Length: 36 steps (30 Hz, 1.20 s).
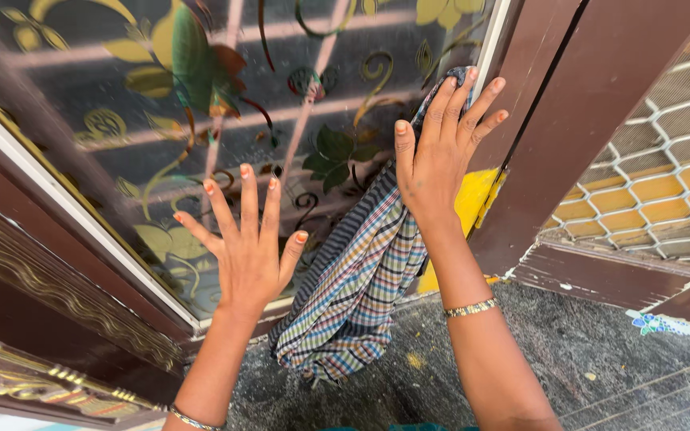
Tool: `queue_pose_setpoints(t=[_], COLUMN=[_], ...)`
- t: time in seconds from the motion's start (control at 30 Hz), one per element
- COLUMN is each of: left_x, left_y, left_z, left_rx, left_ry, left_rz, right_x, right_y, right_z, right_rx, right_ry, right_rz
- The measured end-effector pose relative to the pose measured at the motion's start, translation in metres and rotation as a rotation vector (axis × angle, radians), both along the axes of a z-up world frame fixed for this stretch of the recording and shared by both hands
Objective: The person wipes the glass panel and metal frame of a door using a checkered cloth. They clean the glass surface, the brown frame, and the metal mesh screen, moving systematically across different sections.
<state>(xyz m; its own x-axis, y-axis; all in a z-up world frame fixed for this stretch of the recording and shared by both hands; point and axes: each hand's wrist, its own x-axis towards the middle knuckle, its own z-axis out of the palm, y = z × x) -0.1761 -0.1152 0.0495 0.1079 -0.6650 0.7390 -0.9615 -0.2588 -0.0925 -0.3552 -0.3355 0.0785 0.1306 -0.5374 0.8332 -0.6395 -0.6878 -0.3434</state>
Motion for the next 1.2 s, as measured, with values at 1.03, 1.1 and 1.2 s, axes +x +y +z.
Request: queue_pose_setpoints(t=[1.03,1.1,1.2], left_x=[0.06,0.068,0.086], left_y=[0.023,0.024,0.032], left_z=[-0.023,-0.034,-0.052], left_rx=[-0.12,-0.134,-0.14], left_ry=[0.101,0.092,0.091], left_rz=[0.163,0.182,0.246], right_x=[0.025,0.032,0.036], right_y=[-0.026,-0.027,-0.03], right_z=[-0.052,-0.082,-0.111], right_rx=[-0.11,-0.139,-0.173], right_ry=[-0.023,-0.075,-0.095], right_rz=[-0.004,0.036,0.046])
